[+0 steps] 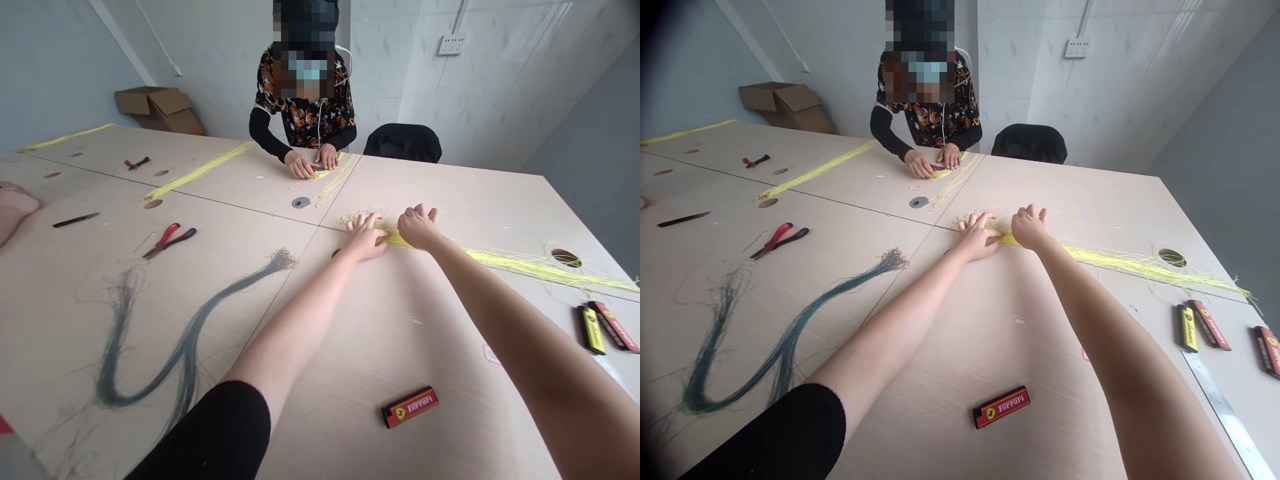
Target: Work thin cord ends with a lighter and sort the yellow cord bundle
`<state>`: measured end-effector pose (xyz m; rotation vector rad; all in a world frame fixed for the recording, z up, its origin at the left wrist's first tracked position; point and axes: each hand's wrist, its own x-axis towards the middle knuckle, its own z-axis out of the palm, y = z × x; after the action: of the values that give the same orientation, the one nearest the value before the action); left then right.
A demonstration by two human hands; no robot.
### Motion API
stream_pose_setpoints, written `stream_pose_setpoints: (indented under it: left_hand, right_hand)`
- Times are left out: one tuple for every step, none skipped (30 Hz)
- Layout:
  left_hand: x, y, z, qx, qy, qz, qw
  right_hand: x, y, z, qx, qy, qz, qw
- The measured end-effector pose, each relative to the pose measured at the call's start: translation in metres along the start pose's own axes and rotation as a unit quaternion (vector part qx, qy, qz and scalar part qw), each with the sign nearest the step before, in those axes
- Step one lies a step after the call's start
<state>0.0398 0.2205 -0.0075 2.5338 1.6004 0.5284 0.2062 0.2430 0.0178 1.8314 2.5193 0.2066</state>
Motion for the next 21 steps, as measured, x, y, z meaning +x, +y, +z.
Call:
stream_pose_setpoints:
  left_hand:
    - [0.000,0.000,0.000,0.000,0.000,0.000,1.000]
    - [0.000,0.000,0.000,0.000,0.000,0.000,1.000]
    - [0.000,0.000,0.001,-0.001,0.002,0.001,1.000]
    - [0.000,0.000,0.001,-0.001,0.004,0.002,1.000]
    - [0.000,0.000,0.000,-0.002,0.005,0.003,1.000]
    - [0.000,0.000,0.000,-0.002,0.006,0.004,1.000]
    - [0.000,0.000,0.000,-0.002,0.006,0.004,1.000]
    - [0.000,0.000,0.000,-0.001,0.005,0.003,1.000]
    - [0.000,0.000,-0.001,0.000,0.002,0.003,1.000]
    - [0.000,0.001,-0.001,0.001,0.000,0.003,1.000]
    - [0.000,0.001,-0.001,0.002,-0.002,0.003,1.000]
    - [0.000,0.001,-0.001,0.003,-0.003,0.004,1.000]
    - [0.000,0.001,-0.002,0.005,-0.003,0.004,1.000]
    - [0.000,0.001,-0.002,0.005,-0.003,0.005,1.000]
    - [0.000,0.001,-0.002,0.005,-0.002,0.005,1.000]
    - [0.000,0.001,-0.002,0.005,-0.001,0.005,1.000]
    - [0.000,0.001,-0.002,0.005,0.002,0.005,1.000]
    - [0.000,0.002,-0.002,0.004,0.010,0.004,1.000]
    - [0.000,0.002,-0.002,0.003,0.022,0.001,1.000]
    - [0.000,0.002,-0.002,0.002,0.037,-0.005,0.999]
    - [0.000,0.003,-0.003,0.001,0.053,-0.014,0.998]
  right_hand:
    - [0.000,0.002,0.001,0.015,0.005,0.005,1.000]
    - [0.000,0.004,0.000,0.036,0.003,0.013,0.999]
    - [-0.001,0.006,-0.001,0.060,-0.002,0.023,0.998]
    - [-0.002,0.008,-0.003,0.086,-0.008,0.032,0.996]
    - [-0.003,0.009,-0.005,0.111,-0.013,0.039,0.993]
    - [-0.004,0.011,-0.007,0.136,-0.014,0.043,0.990]
    - [-0.005,0.012,-0.009,0.157,-0.012,0.045,0.986]
    - [-0.006,0.013,-0.011,0.175,-0.006,0.044,0.984]
    - [-0.007,0.014,-0.012,0.188,-0.002,0.041,0.981]
    - [-0.008,0.015,-0.013,0.195,-0.001,0.037,0.980]
    - [-0.009,0.015,-0.013,0.197,-0.003,0.032,0.980]
    - [-0.009,0.015,-0.013,0.195,-0.006,0.027,0.980]
    - [-0.009,0.015,-0.013,0.189,-0.010,0.022,0.982]
    - [-0.009,0.015,-0.012,0.184,-0.013,0.017,0.983]
    - [-0.009,0.014,-0.012,0.182,-0.015,0.013,0.983]
    - [-0.009,0.013,-0.011,0.181,-0.016,0.013,0.983]
    - [-0.008,0.011,-0.011,0.182,-0.018,0.015,0.983]
    - [-0.008,0.009,-0.011,0.182,-0.022,0.019,0.983]
    - [-0.008,0.007,-0.011,0.180,-0.027,0.024,0.983]
    - [-0.008,0.005,-0.011,0.176,-0.032,0.027,0.984]
    - [-0.007,0.002,-0.012,0.172,-0.037,0.031,0.984]
